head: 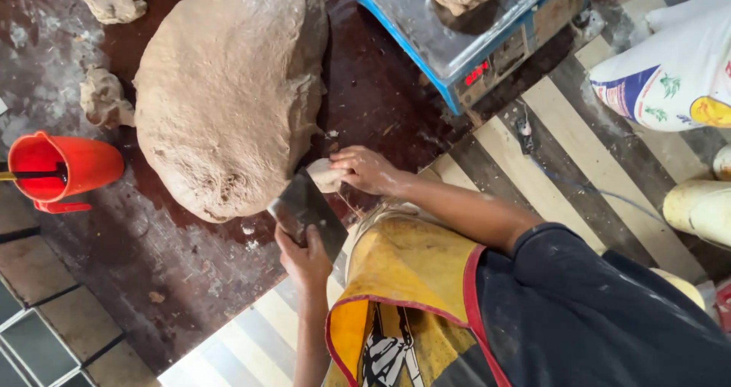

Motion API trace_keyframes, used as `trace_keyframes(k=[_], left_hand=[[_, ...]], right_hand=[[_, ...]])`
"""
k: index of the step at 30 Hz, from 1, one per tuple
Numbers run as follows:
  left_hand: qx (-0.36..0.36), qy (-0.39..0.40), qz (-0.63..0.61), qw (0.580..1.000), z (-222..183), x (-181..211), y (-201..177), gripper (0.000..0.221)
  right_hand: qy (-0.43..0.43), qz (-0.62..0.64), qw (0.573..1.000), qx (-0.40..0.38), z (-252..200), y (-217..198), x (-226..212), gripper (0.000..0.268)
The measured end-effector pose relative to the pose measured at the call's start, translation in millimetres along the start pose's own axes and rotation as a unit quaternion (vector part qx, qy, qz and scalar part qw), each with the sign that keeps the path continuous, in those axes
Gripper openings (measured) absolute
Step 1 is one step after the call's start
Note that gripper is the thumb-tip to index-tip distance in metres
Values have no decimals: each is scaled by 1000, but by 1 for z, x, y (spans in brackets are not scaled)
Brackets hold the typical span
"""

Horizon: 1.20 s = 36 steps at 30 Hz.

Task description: The recorder uses a scraper to cut pieces of dough from a large mass and weighs them on a digital scale in a bakery.

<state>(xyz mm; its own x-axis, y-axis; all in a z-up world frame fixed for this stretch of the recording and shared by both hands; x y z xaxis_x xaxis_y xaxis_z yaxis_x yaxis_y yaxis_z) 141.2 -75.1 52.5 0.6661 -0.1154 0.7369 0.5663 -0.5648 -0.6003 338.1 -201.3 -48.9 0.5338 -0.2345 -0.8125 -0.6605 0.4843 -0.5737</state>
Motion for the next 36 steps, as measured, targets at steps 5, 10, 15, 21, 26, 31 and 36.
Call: trace_keyframes(k=[5, 10, 15, 21, 26, 31, 36], left_hand=[[-13, 60, 20, 998, -14, 15, 33, 61], [14, 113, -4, 994, 6, 28, 63, 60], [63, 92, -54, 992, 5, 60, 74, 59], [82, 14, 6, 996, -28, 64, 85, 59], [113, -16, -12, 993, -39, 48, 102, 62], [115, -50, 24, 992, -52, 72, 104, 62], [147, -69, 36, 986, -56, 77, 97, 62]], right_hand=[[-15, 94, 994, 55, -5, -34, -22, 31], [-1, 78, 996, 32, -2, -61, -25, 31], [-26, 99, 995, -12, 9, -73, 1, 26], [-87, 160, 981, -67, 26, -72, 2, 26], [-79, 172, 978, -82, 38, -66, 0, 19], [-14, 195, 977, -89, 42, -57, 22, 24], [-57, 191, 979, -46, 46, -28, 62, 22]])
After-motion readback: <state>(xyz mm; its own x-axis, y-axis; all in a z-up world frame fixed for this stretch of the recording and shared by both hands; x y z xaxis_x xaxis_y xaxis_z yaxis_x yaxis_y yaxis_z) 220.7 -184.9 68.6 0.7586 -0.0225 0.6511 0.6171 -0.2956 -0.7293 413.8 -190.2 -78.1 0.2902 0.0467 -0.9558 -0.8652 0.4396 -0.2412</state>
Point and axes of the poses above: each hand's wrist, its own z-axis towards the middle knuckle, its own y-axis out of the palm, x = y × z, the point moved 6 cm from there along z, towards the middle knuckle, and after that the axes turned 3 degrees about -y, right-handed, at the moved point
